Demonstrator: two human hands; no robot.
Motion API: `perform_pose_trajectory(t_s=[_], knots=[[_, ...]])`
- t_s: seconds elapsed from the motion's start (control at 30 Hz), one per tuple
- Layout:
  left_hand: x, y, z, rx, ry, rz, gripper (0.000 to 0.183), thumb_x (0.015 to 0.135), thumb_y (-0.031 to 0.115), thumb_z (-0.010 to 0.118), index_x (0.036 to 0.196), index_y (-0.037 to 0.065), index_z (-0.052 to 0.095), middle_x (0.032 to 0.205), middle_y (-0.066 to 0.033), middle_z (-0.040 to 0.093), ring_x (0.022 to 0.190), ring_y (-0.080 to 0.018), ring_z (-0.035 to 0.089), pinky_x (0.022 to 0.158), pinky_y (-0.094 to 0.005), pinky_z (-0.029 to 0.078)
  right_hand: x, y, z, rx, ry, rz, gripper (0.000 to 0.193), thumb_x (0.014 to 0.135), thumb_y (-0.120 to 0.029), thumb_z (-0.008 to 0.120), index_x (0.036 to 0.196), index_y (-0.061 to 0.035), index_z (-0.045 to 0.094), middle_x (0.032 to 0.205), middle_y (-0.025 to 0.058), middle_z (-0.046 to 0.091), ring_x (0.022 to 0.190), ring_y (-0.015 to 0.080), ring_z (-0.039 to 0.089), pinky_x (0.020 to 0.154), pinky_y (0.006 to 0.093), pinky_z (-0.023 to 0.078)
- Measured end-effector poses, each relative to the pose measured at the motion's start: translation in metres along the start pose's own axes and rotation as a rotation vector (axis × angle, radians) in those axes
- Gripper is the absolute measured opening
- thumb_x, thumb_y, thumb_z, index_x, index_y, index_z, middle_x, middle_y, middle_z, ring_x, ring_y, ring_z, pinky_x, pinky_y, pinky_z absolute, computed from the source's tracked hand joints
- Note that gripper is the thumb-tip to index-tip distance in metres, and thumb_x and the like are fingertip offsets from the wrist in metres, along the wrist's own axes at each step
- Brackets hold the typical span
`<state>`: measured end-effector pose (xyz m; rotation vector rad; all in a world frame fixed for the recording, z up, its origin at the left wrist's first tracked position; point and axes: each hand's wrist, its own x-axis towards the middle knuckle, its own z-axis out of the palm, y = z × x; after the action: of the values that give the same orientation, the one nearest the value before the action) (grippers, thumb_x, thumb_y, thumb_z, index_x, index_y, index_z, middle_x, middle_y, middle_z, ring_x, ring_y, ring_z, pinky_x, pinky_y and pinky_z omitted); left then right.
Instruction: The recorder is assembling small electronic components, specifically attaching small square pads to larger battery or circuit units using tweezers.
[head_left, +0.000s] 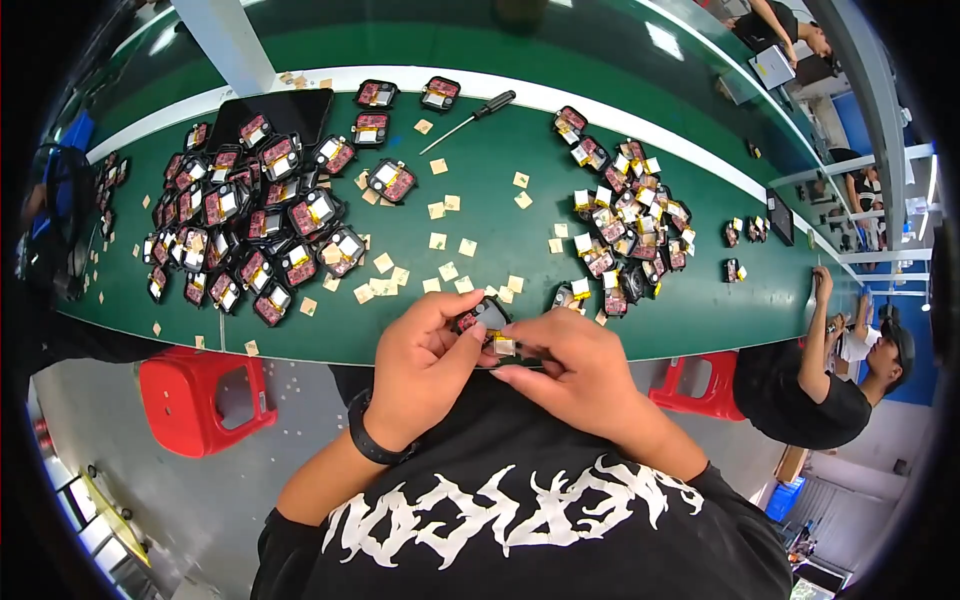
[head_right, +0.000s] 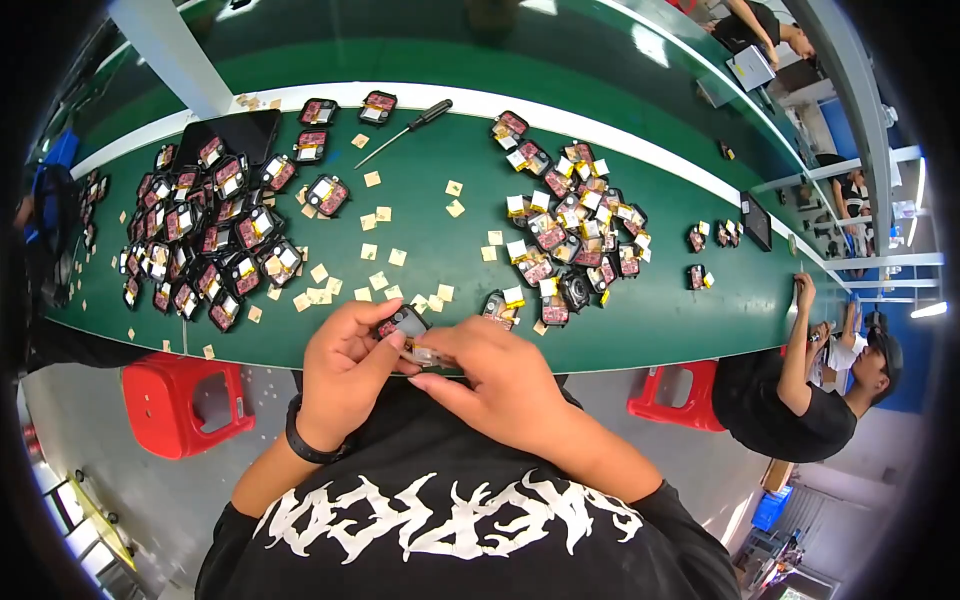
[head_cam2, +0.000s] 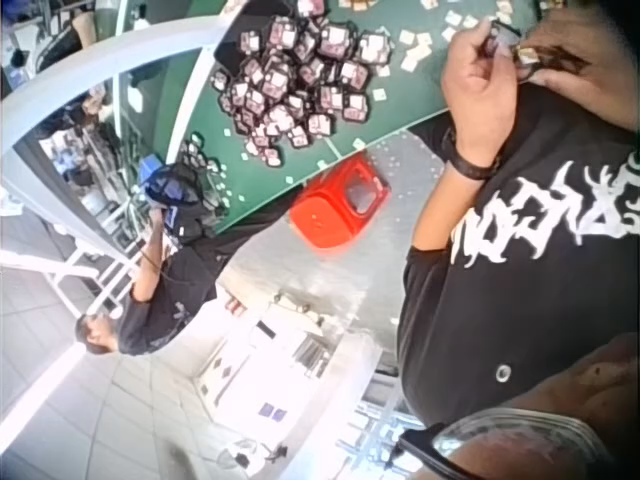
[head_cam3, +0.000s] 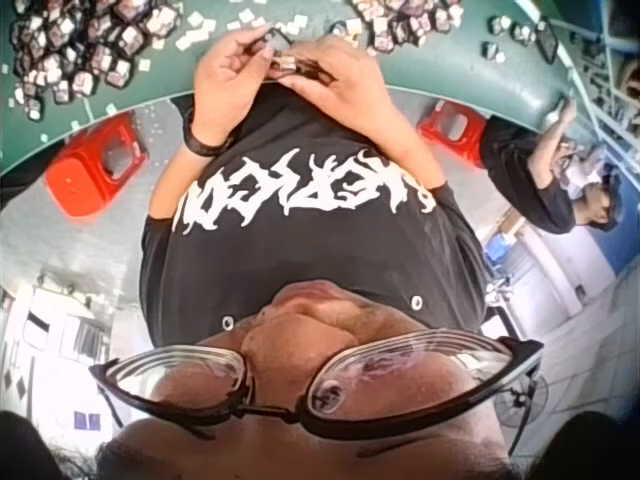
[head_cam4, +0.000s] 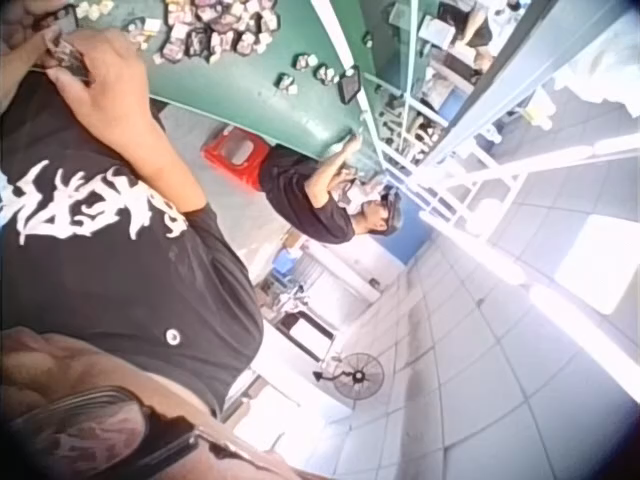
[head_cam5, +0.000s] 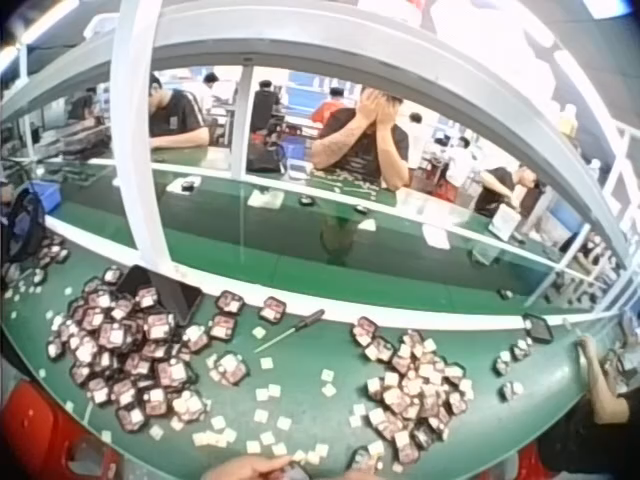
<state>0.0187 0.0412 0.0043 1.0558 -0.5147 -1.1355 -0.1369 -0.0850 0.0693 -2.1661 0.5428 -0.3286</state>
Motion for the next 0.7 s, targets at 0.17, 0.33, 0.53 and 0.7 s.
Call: perform_pose_trajectory(t_s=[0.17, 0.33, 0.53, 0.7], knots=[[0.003, 0.005, 0.006, -0.048, -0.016, 0.014, 0.034, 0.103, -0.008, 0.054, 0.137, -0.006, 0.055, 0.118, -0.0116, 0.063, 0.101, -0.0151, 0.069, 0.088, -0.0302, 0.063, 0.0, 0.014, 0.005, -0.112, 0.038, -0.135, 0.026, 0.088, -0.006, 0.078, 0.114, -0.0066, 0.072, 0.093, 0.0098, 0.067, 0.079, 0.0303, 0.068, 0.066, 0.0366, 0.054], [0.004, 0.005, 0.005, -0.002, -0.044, -0.018, 0.033, 0.103, -0.007, 0.054, 0.135, -0.007, 0.054, 0.119, -0.0122, 0.063, 0.101, -0.0148, 0.069, 0.089, -0.0298, 0.063, 0.007, 0.008, -0.001, -0.078, 0.052, -0.021, 0.016, 0.092, -0.006, 0.075, 0.108, -0.003, 0.072, 0.09, 0.011, 0.071, 0.076, 0.026, 0.069, 0.065, 0.0341, 0.054], [0.004, -0.001, 0.005, 0.032, -0.023, -0.006, 0.032, 0.101, -0.008, 0.055, 0.133, -0.008, 0.054, 0.12, -0.014, 0.065, 0.101, -0.0152, 0.07, 0.088, -0.0299, 0.062, 0.006, 0.006, 0.007, 0.291, 0.073, 0.348, 0.012, 0.097, -0.008, 0.073, 0.104, 0.0016, 0.071, 0.082, 0.0077, 0.072, 0.066, 0.0063, 0.059, 0.06, 0.0252, 0.048], [0.003, -0.001, 0.006, 0.066, -0.013, 0.034, 0.032, 0.1, -0.008, 0.056, 0.132, -0.009, 0.055, 0.117, -0.0139, 0.067, 0.101, -0.0158, 0.071, 0.086, -0.029, 0.061, 0.004, 0.013, 0.015, 0.268, 0.124, 0.3, 0.013, 0.095, -0.009, 0.075, 0.101, 0.0008, 0.071, 0.077, 0.0063, 0.07, 0.063, 0.0063, 0.058, 0.058, 0.0254, 0.047]])
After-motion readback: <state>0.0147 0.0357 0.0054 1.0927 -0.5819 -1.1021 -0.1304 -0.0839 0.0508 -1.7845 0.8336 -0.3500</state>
